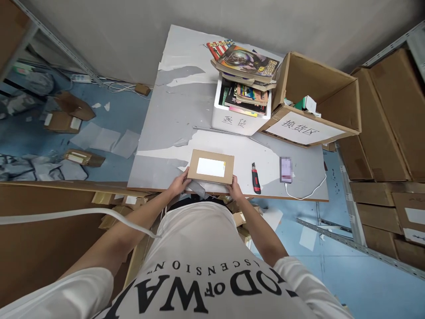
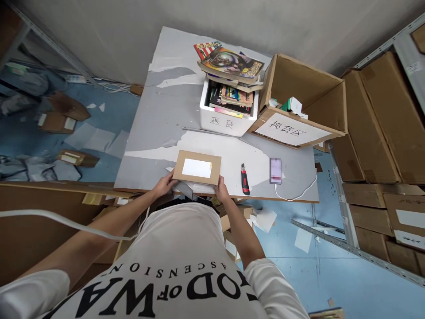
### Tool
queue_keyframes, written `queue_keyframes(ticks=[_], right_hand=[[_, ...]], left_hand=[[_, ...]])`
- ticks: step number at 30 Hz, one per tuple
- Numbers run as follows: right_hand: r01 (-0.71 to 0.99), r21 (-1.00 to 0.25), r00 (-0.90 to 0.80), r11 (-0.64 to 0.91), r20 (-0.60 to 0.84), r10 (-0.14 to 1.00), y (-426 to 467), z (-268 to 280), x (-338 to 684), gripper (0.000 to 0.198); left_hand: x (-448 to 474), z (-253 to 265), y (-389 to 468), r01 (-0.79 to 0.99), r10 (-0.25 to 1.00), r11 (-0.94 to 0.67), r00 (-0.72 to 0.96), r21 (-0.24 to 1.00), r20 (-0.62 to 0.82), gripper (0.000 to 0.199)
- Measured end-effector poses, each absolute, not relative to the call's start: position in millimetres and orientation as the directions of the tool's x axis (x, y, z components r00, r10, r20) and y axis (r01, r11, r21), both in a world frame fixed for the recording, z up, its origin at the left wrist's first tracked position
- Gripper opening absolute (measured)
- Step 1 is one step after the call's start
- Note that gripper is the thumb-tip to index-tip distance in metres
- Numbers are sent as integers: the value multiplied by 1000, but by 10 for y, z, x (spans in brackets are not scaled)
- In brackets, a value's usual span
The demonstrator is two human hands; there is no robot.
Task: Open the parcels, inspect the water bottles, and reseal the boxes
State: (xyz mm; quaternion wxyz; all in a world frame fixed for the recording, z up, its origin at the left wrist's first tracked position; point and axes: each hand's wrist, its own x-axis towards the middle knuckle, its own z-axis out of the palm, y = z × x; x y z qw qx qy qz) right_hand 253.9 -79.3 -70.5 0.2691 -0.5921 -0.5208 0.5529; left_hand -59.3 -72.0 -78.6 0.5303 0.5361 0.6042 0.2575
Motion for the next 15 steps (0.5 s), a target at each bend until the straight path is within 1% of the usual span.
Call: queue_keyframes(ticks=[2, 3, 5, 7, 9, 12, 15], right_hand=[[305, -904, -174, -299, -362, 916, -751, -599, 2570, 62], [306, -908, -188, -287, -353, 917, -721, -527, 2594, 60], [331, -912, -229, -242, -326, 917, -640, -354, 2651, 55], [371, -913, -272, -168, -280, 921, -537, -170, 2710, 50], [410, -905, -279, -111, -240, 930, -428, -18, 2756, 48], [482, -867, -223, -128, -262, 939, -305, 76, 2781, 47], [562, -805, -171, -192, -340, 925, -269, 19, 2750, 47]], left_hand=[[-586, -680, -687, 318, 932, 300, 105, 899, -348, 83], [-588, -606, -663, 326, 938, 287, 93, 901, -333, 79], [-597, -428, -597, 428, 952, 238, 77, 872, -298, 67], [-599, -238, -506, 564, 964, 183, 57, 805, -259, 56], [-582, -83, -399, 661, 974, 149, 29, 735, -224, 51], [-524, 24, -256, 748, 978, 138, 3, 649, -211, 54], [-462, 6, -206, 786, 966, 169, -11, 595, -259, 59]])
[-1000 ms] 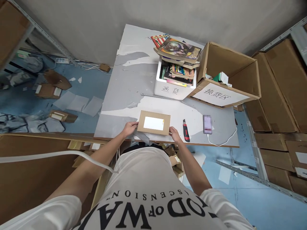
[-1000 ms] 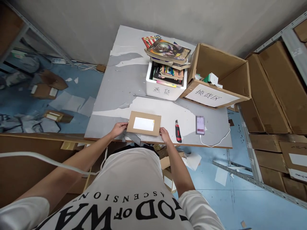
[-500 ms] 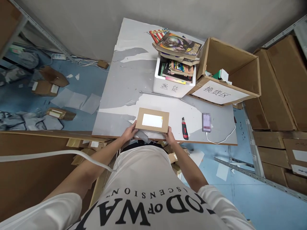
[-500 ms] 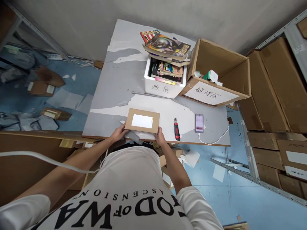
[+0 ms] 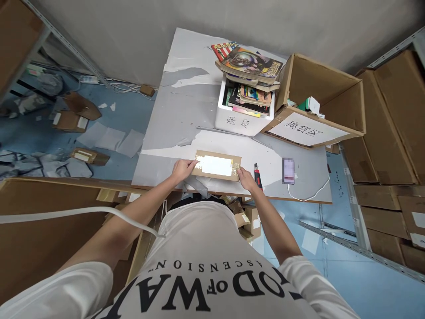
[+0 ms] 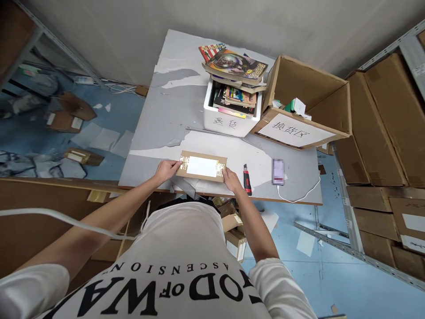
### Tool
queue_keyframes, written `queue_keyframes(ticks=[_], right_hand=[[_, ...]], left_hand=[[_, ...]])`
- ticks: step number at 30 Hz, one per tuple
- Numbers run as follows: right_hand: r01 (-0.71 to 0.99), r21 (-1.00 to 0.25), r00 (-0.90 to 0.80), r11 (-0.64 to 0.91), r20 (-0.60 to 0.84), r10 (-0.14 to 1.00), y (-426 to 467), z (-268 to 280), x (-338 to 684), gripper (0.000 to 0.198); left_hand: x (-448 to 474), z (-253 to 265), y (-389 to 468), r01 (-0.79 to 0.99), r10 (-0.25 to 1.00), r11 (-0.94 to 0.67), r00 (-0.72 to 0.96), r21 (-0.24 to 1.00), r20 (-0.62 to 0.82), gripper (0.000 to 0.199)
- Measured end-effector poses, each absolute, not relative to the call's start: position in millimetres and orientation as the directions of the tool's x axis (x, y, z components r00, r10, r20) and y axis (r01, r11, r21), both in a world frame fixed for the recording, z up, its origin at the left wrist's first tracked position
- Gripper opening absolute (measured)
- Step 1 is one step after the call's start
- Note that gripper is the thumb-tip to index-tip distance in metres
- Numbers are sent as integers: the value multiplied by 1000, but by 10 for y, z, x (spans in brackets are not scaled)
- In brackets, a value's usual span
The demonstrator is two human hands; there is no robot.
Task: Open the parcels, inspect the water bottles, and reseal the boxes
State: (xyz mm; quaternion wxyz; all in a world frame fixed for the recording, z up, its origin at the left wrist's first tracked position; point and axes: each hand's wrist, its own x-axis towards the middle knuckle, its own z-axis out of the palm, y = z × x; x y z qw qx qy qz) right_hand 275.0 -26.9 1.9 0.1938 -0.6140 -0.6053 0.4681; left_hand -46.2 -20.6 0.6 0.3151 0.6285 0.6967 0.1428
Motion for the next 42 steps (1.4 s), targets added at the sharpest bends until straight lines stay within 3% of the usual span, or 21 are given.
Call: queue_keyframes(ticks=[4, 7, 9, 11, 14, 17, 19, 22, 25, 29, 32, 36, 39, 42], right_hand=[[584, -778, -126, -233, -371, 920, -312, -129, 2708, 48], [540, -800, -138, -260, -389, 911, -355, -223, 2797, 52], [573, -765, -27, -294, -376, 926, -378, -295, 2942, 55], [675, -644, 201, -360, -310, 929, -403, -389, 3128, 53], [760, -374, 445, -532, -299, 844, -448, -553, 3388, 55], [779, -257, 453, -572, -400, 797, -472, -656, 3545, 59], [795, -270, 411, -543, -419, 810, -446, -625, 3582, 57], [796, -433, 307, -423, -313, 899, -322, -374, 3503, 54], [724, -680, 40, -115, -125, 991, -148, 38, 3186, 55], [560, -805, -467, 196, -111, 877, 48, 469, 2500, 55], [617, -697, -668, 366, -217, 712, 144, 600, 2085, 53], [664, -392, -748, 637, -376, 547, 205, 707, 1879, 59], [620, -232, -753, 750, -443, 486, 223, 785, 1858, 63], [584, -149, -753, 798, -466, 464, 233, 824, 1844, 65]], left_hand=[[-405, -44, -294, 771, 954, 192, -1, 607, -300, 54], [-365, -45, -395, 754, 951, 223, -30, 617, -307, 67], [-329, -46, -453, 742, 965, 233, -98, 629, -241, 73], [-285, -57, -503, 764, 990, 139, -108, 630, -88, 66], [-211, -96, -572, 775, 982, -186, 174, 604, 79, 29], [-155, -153, -639, 658, 864, -444, 494, 608, 97, 33], [-141, -192, -677, 614, 817, -506, 566, 606, 109, 39], [-140, -249, -714, 593, 813, -509, 570, 624, 121, 43], [-137, -307, -723, 597, 828, -493, 546, 633, 131, 42], [-121, -380, -711, 597, 838, -485, 526, 639, 145, 41], [-112, -418, -703, 593, 828, -518, 530, 616, 186, 41], [-105, -447, -713, 620, 801, -584, 543, 524, 252, 43], [-110, -465, -731, 646, 785, -616, 554, 451, 279, 46], [-120, -488, -741, 655, 774, -631, 567, 416, 282, 49]])
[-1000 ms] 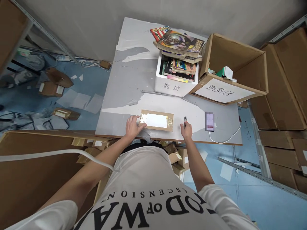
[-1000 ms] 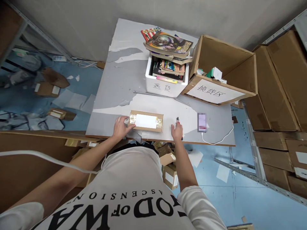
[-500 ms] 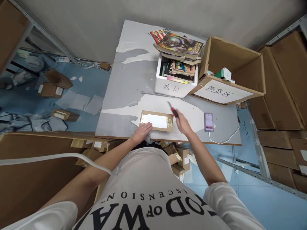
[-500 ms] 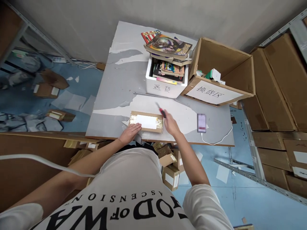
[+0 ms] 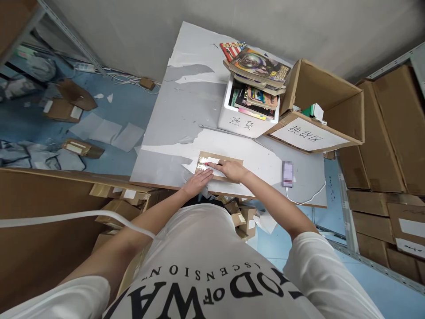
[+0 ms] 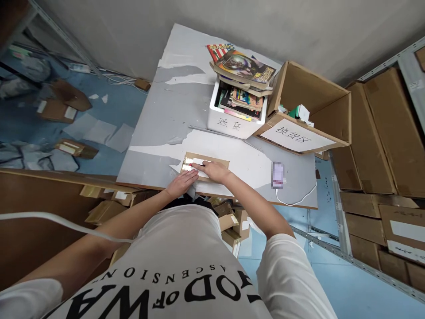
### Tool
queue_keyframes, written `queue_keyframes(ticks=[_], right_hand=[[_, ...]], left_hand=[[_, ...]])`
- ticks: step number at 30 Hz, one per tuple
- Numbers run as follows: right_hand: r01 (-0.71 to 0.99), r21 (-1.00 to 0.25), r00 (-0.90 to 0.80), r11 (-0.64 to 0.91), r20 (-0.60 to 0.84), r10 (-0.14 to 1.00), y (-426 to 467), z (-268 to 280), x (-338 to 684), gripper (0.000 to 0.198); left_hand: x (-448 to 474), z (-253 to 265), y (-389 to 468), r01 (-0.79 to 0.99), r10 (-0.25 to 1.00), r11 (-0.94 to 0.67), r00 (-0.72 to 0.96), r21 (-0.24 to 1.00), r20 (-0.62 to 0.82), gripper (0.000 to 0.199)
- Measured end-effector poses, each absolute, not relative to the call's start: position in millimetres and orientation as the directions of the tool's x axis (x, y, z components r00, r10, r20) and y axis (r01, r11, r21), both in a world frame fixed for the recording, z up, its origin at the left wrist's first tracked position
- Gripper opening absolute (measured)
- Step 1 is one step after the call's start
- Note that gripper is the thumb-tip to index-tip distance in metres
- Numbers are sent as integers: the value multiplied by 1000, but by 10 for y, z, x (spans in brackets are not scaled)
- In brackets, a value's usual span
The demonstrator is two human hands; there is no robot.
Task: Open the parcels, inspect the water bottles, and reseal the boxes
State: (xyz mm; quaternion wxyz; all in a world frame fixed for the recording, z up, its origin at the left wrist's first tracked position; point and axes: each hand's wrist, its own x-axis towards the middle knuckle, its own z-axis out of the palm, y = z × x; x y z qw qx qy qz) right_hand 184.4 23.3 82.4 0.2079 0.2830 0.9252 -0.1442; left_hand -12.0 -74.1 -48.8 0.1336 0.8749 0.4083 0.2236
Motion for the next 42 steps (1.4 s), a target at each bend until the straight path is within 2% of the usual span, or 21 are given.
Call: queue_keyframes(ticks=[11, 15, 19, 24, 27, 28, 30, 31, 33, 35, 37, 39, 42], right_hand=[[598, -26, -670, 801, -565, 482, 191, 926, 1915, 68], [642, 43, -589, 766, -612, 528, 140, 1055, 2363, 69], [686, 125, -483, 717, -658, 577, -1, 1141, 2971, 78], [729, 161, -458, 666, -608, 648, -180, 1205, 3364, 83], [829, 67, -451, 555, -507, 735, -307, 1236, 3614, 74], [880, -8, -429, 476, -446, 785, -370, 1211, 3696, 67], [938, -238, -322, 253, -325, 889, -525, 1070, 3790, 55], [917, -381, -243, 121, -292, 925, -611, 954, 3785, 53], [761, -632, -87, -145, -321, 943, -777, 668, 3664, 55], [533, -777, 16, -334, -386, 922, -907, 382, 3451, 63], [341, -847, 53, -408, -416, 908, -988, 169, 3242, 69], [239, -871, 56, -429, -428, 902, -1029, 51, 3103, 71], [177, -875, 36, -450, -451, 892, -1058, -4, 3037, 72]], left_hand=[[-94, -479, -727, 665, 783, -620, 559, 416, 273, 43], [-87, -437, -733, 677, 798, -599, 552, 427, 243, 43], [-72, -432, -716, 685, 809, -575, 555, 448, 191, 45], [-41, -429, -667, 702, 816, -559, 561, 441, 142, 48], [-24, -337, -672, 717, 816, -555, 569, 422, 106, 49], [-18, -284, -677, 727, 820, -547, 564, 414, 93, 47], [-2, -152, -676, 750, 830, -533, 554, 392, 66, 42], [10, -80, -662, 760, 832, -529, 552, 378, 53, 40], [42, 56, -592, 777, 833, -527, 553, 344, 28, 42], [91, 156, -472, 798, 837, -520, 547, 305, -4, 65], [149, 201, -327, 828, 848, -494, 526, 265, -62, 95], [202, 194, -197, 845, 845, -478, 517, 241, -138, 115], [246, 141, -83, 841, 833, -476, 525, 258, -173, 120]])
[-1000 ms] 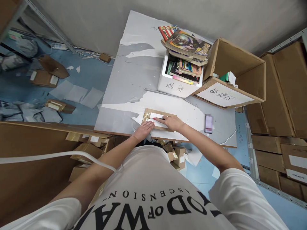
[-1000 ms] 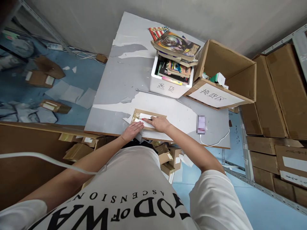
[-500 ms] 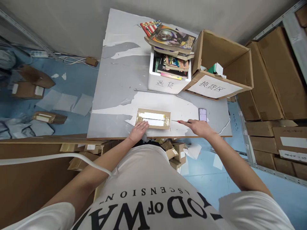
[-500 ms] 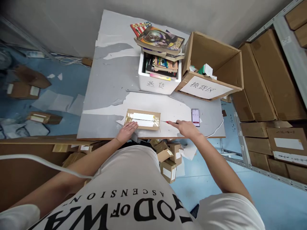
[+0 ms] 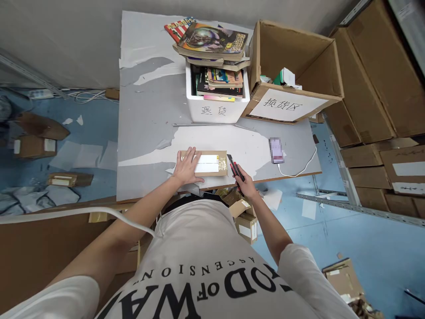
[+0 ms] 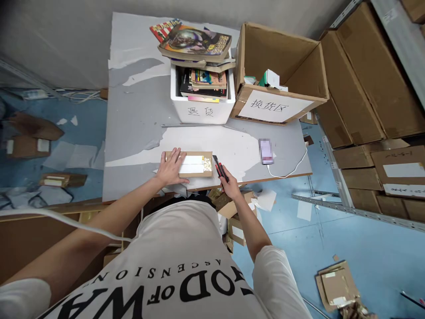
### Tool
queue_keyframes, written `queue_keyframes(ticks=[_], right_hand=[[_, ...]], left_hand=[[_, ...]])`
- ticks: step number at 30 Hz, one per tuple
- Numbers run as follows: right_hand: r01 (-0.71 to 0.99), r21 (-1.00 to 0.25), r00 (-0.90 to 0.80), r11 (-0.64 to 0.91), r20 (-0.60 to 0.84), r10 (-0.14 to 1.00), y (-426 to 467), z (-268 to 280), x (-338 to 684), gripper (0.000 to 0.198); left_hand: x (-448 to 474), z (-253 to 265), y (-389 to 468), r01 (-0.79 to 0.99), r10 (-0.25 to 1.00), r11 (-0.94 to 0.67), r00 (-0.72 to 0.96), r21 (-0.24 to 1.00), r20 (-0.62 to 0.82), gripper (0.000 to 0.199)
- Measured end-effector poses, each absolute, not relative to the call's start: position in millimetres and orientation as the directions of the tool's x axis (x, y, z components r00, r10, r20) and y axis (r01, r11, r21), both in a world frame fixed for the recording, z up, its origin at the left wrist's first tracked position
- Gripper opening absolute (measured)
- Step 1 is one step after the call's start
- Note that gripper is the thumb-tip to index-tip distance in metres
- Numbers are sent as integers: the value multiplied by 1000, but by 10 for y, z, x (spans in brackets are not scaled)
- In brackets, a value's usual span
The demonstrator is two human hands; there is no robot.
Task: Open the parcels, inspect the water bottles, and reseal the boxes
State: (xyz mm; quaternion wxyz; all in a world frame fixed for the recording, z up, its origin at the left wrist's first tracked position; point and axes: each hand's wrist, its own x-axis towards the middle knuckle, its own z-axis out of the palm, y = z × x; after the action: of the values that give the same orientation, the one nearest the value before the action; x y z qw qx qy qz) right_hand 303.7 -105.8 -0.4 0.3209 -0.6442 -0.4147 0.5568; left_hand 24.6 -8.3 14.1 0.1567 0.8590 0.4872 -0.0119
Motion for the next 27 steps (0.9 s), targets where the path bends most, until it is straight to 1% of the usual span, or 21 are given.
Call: queue_keyframes(ticks=[5, 8, 11, 16, 20, 23, 27], right_hand=[[147, -879, 21, -454, -456, 890, -1098, -6, 3086, 72], [199, -871, -2, -448, -458, 889, -1076, 39, 3147, 69], [244, -852, -52, -464, -489, 871, -1007, 127, 3225, 68], [265, -839, -144, -476, -522, 841, -924, 270, 3337, 71], [316, -812, -202, -490, -562, 802, -973, 344, 3404, 73], [352, -818, -252, -454, -550, 796, -1058, 354, 3438, 71], [410, -840, -317, -355, -496, 808, -1173, 322, 3435, 64]], left_hand=[[250, 97, -60, 823, 851, -461, 516, 332, -96, 114], [244, 96, -64, 813, 851, -467, 520, 349, -72, 112], [239, 82, -65, 808, 853, -472, 520, 352, -50, 111], [228, 45, -62, 810, 858, -461, 512, 362, -53, 110], [217, 30, -58, 805, 859, -452, 510, 385, -58, 109], [214, 29, -56, 803, 861, -447, 505, 393, -53, 110], [211, 24, -49, 805, 859, -451, 509, 386, -57, 111]])
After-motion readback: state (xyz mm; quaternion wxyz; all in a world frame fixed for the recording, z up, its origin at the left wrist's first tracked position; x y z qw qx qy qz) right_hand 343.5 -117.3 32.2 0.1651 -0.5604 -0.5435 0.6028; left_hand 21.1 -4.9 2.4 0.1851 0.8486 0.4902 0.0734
